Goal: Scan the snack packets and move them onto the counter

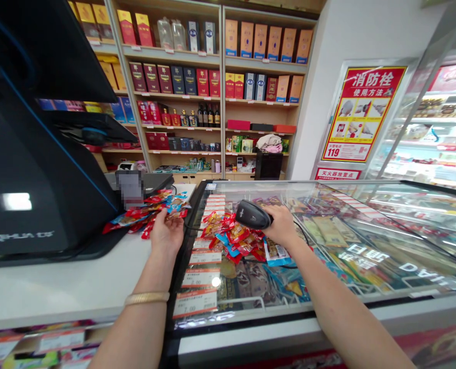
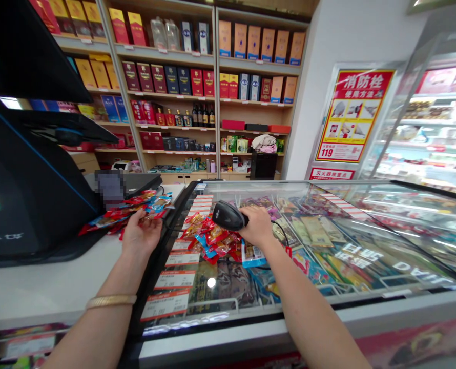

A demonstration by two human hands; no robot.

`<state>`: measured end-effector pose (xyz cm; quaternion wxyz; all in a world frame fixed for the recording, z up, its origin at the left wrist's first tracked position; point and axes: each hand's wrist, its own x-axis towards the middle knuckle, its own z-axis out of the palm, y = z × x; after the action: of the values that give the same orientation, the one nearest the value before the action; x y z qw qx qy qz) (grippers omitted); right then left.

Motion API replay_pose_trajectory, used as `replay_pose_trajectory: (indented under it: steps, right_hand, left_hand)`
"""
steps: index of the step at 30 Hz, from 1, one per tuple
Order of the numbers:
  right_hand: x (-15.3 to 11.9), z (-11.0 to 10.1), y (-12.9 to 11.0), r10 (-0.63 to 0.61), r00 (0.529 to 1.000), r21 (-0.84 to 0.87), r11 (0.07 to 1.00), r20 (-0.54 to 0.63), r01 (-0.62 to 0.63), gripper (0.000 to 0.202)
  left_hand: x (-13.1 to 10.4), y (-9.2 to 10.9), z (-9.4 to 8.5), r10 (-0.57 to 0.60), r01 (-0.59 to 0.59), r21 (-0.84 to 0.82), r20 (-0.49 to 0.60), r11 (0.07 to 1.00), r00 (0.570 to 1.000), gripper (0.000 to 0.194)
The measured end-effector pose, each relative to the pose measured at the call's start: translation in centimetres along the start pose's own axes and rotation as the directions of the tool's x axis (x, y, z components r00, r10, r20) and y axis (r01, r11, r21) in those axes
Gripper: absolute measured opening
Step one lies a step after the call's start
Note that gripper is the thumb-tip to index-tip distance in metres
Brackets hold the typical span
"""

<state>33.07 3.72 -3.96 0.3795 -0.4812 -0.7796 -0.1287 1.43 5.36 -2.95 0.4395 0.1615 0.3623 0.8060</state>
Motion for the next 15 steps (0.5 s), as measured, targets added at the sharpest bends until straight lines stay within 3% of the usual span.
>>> replay_pose_trajectory:
  steps: [2, 7, 15]
  right_hand:
    - [0.1, -0.1, 0.0, -0.014, 1.0, 0.016, 1.0, 0.0, 0.014, 0.024]
    - [0.2, -0.6, -0.6, -0.079, 0.996, 0.046, 0.996, 0.044, 0.077, 0.023]
    - [0.3, -1.1, -1.8, -0.121, 0.988, 0.056, 0.992, 0.098, 0.116, 0.029]
  left_hand:
    - [-0.7, -0.1, 0.4, -0.016, 0.018, -0.042, 0.06, 0.999, 0.998, 0.004]
    - [-2.7, -0.7, 1.3, 0.021, -0.021, -0.002, 0.231, 1.0, 0.973, 0.019]
    - [-4.3, -2.1, 1.5, -0.058, -0.002, 0.134, 0.437, 0.991, 0.898, 0.044]
